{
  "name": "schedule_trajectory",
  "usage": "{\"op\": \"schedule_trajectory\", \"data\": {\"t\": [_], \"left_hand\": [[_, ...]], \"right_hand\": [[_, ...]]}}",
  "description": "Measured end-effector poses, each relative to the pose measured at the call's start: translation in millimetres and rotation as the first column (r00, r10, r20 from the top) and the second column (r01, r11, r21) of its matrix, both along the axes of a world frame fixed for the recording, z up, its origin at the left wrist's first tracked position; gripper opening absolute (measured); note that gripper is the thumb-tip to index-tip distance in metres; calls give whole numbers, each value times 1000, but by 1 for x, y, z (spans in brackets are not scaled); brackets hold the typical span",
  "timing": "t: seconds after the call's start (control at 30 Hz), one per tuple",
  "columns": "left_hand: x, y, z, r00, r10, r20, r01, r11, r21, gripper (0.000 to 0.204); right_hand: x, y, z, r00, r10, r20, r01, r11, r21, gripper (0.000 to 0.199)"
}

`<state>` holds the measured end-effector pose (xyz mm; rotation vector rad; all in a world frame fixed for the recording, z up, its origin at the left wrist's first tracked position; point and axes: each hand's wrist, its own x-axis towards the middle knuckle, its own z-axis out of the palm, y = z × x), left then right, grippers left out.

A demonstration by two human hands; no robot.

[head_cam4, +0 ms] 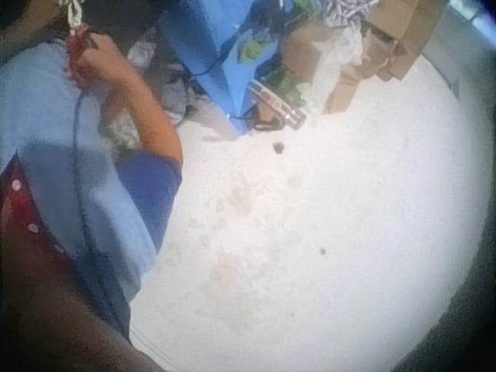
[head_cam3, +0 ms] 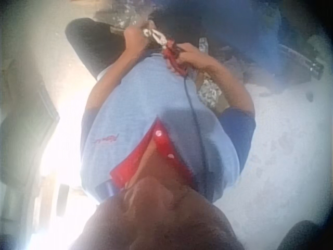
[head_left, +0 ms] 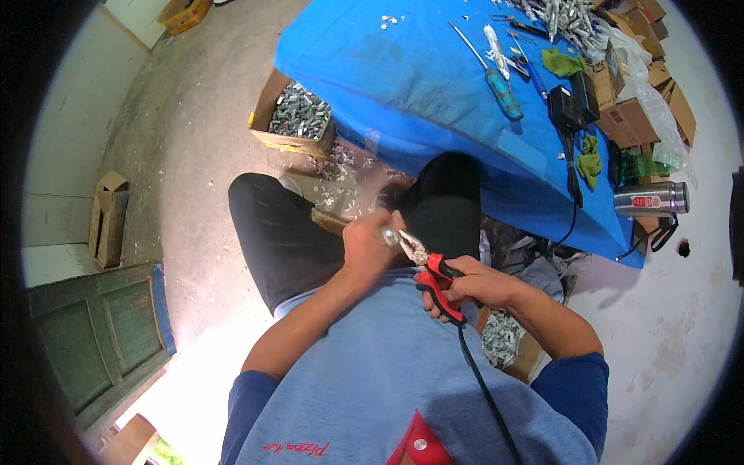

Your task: The person assembles a small metal component by hand, using a screwdriver to tighten a screw and pliers to hold parts in place.

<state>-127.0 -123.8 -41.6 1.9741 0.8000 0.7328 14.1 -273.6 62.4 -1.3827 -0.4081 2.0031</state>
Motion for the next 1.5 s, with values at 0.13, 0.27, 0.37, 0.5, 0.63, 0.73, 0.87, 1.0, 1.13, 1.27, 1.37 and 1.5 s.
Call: {"op": "schedule_trajectory", "data": {"t": [0.13,0.27,0.37,0.5,0.63,0.73,0.87,1.0,1.13,1.27,1.37,1.5], "left_hand": [[0,-4,3,997,-21,-68,20,1000,-7,18],[1,-5,5,994,-8,-107,9,1000,5,21],[1,-5,5,989,-10,-146,12,1000,12,22],[-1,-6,2,991,-6,-136,11,999,33,21],[-2,-7,0,990,-15,-137,17,1000,16,21],[-1,-7,0,988,-23,-153,24,1000,3,21],[-2,-7,-1,988,-27,-154,30,999,17,20],[-4,-8,-8,989,-40,-141,49,997,65,22],[-4,-8,-7,990,-29,-140,36,998,55,22],[-6,-7,-8,990,-35,-137,43,997,57,22],[-8,-6,-10,989,-47,-141,55,997,53,22],[-8,-7,-10,990,-45,-130,49,998,27,19]], "right_hand": [[-1,-9,-1,989,7,150,-23,994,105,35],[-1,-14,-3,941,66,332,-124,980,158,37],[1,-9,6,774,231,590,-328,942,62,40],[6,2,24,561,341,754,-450,890,-68,45],[14,5,24,482,343,806,-544,838,-32,44],[18,11,25,425,364,829,-612,790,-33,39],[19,20,32,337,439,833,-677,727,-110,34],[21,32,45,244,503,829,-714,672,-197,33],[23,41,50,241,595,767,-735,628,-256,33],[24,45,48,241,629,739,-748,606,-271,30],[21,55,54,252,687,681,-742,589,-320,30],[21,50,46,199,636,745,-764,577,-288,30]]}}
